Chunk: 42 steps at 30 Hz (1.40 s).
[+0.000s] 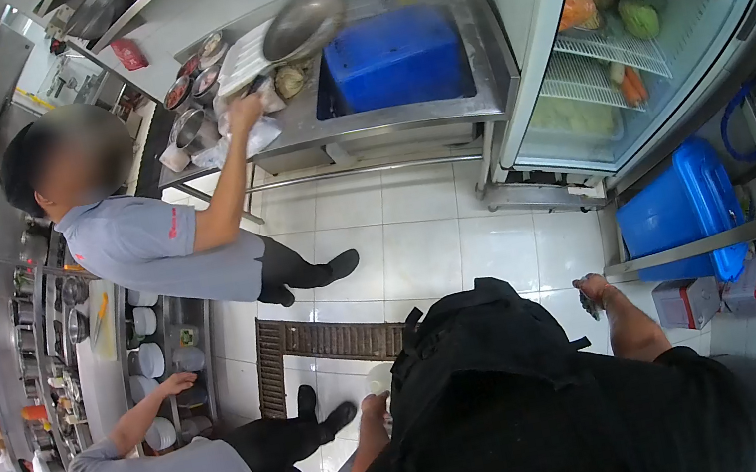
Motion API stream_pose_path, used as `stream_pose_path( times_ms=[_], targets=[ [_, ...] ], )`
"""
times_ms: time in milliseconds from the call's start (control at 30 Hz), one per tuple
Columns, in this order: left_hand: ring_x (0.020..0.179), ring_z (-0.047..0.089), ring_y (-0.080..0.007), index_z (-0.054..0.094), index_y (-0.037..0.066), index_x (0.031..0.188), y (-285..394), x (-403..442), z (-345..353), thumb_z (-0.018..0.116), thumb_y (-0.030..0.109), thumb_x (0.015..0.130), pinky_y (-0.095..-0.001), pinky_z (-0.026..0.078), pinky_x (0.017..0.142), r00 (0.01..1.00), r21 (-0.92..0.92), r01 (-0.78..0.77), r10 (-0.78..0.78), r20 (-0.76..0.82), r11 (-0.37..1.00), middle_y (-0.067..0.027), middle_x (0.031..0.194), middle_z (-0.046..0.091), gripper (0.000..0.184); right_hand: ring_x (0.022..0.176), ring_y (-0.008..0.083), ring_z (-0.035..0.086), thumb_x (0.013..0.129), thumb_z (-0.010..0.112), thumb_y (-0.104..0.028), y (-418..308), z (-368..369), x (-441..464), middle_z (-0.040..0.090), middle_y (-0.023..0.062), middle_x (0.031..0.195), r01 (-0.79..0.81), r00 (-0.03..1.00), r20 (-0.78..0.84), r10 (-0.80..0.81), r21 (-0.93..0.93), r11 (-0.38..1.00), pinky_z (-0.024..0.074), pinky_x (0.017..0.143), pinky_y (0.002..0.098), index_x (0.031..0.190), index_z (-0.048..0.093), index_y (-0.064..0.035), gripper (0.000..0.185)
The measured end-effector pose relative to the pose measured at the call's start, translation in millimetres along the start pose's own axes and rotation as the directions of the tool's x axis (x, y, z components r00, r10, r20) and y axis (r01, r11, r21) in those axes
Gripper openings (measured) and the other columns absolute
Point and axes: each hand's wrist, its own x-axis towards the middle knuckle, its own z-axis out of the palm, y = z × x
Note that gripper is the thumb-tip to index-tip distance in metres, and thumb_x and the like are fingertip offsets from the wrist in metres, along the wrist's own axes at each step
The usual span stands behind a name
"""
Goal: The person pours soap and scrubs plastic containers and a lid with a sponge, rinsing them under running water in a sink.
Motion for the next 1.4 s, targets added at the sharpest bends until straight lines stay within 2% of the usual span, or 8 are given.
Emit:
stream_pose_path(
  times_ms=[67,167,367,567,700,900,1167,1400],
  targets=[
    [0.121,0.066,-0.0398,0.065,-0.006,0.13,-2.9,9.8,-4.5,0.063,0.05,0.098,-0.0456,0.051,0.102,0.999,0.115,-0.034,0.034,0.002,0.993,-0.0239,0.129,0.069,0.064,0.059,0.0309,0.064,0.094,0.067,-0.032,0.3,3.7,-0.3,0.065,0.0169,0.075,0.018,0.999,-0.041,-0.019,-0.017,1.0,0.0537,0.053,0.0489,0.102,0.062,0.0049,0.038],
    [0.122,0.065,-0.0417,0.067,-0.007,0.127,-8.5,3.4,-2.0,0.064,0.049,0.097,-0.0468,0.051,0.103,0.978,-0.198,-0.094,0.054,-0.2,0.976,-0.0282,0.131,0.067,0.064,0.059,0.0308,0.065,0.094,0.067,-0.033,8.0,10.4,8.5,0.066,0.0173,0.077,0.021,0.999,-0.047,-0.022,-0.029,0.999,0.0543,0.054,0.0491,0.1,0.062,0.0048,0.038],
    [0.099,0.071,-0.0474,0.072,-0.008,0.103,-18.2,54.5,-41.4,0.067,0.041,0.095,-0.052,0.053,0.084,0.793,-0.303,-0.544,0.361,-0.491,0.783,-0.0307,0.101,0.073,0.05,0.062,0.0303,0.066,0.097,0.068,-0.032,-9.4,44.9,-14.9,0.066,0.0172,0.08,-0.029,1.0,0.0,0.03,-0.082,0.996,0.0562,0.055,0.0472,0.109,0.06,0.0071,0.041],
    [0.085,0.07,-0.0417,0.066,-0.003,0.097,74.2,2.1,-118.3,0.066,0.038,0.101,-0.0499,0.052,0.076,0.671,-0.22,-0.572,0.296,-0.68,0.79,-0.0245,0.088,0.071,0.041,0.064,0.0306,0.067,0.098,0.069,-0.029,-5.9,75.8,-34.4,0.066,0.0186,0.084,-0.114,0.993,0.015,0.114,-0.004,0.993,0.0561,0.054,0.0478,0.106,0.06,0.0048,0.036],
    [0.081,0.07,-0.0385,0.063,-0.002,0.096,136.5,-15.6,-169.9,0.065,0.035,0.103,-0.0482,0.052,0.073,0.518,-0.189,-0.727,0.345,-0.783,0.66,-0.0236,0.086,0.069,0.038,0.063,0.0313,0.068,0.103,0.058,-0.038,1.1,71.3,-17.3,0.069,0.0178,0.076,0.028,0.999,0.053,-0.008,-0.392,0.92,0.0569,0.065,0.0494,0.091,0.068,0.0044,0.045],
    [0.075,0.065,-0.035,0.061,-0.001,0.095,201.6,-15.5,-212.5,0.067,0.036,0.102,-0.0469,0.05,0.07,0.485,-0.162,-0.705,0.303,-0.821,0.69,-0.0212,0.081,0.065,0.038,0.064,0.0314,0.066,0.101,0.061,-0.038,-29.9,54.8,62.9,0.069,0.0156,0.076,0.225,0.97,0.197,-0.142,-0.513,0.829,0.0548,0.067,0.0471,0.094,0.069,0.0029,0.043],
    [0.088,0.071,-0.043,0.066,0.0,0.101,246.4,-23.0,-202.8,0.072,0.042,0.097,-0.0497,0.054,0.078,0.717,-0.296,-0.45,0.143,-0.682,0.843,-0.0263,0.094,0.072,0.042,0.061,0.0233,0.062,0.099,0.066,-0.037,-198.4,44.5,136.6,0.065,0.0104,0.076,0.114,0.986,0.128,-0.108,-0.034,0.993,0.0518,0.057,0.0425,0.102,0.063,-0.0003,0.037],
    [0.094,0.072,-0.0451,0.066,0.002,0.109,286.3,-39.4,-204.1,0.07,0.04,0.099,-0.0507,0.055,0.08,0.651,-0.25,-0.362,0.052,-0.757,0.898,-0.0266,0.098,0.073,0.04,0.054,0.021,0.059,0.099,0.067,-0.036,-269.4,9.8,175.6,0.061,0.008,0.071,0.088,0.977,0.193,-0.091,0.024,0.996,0.0491,0.05,0.039,0.095,0.06,-0.0047,0.033]
  ],
)
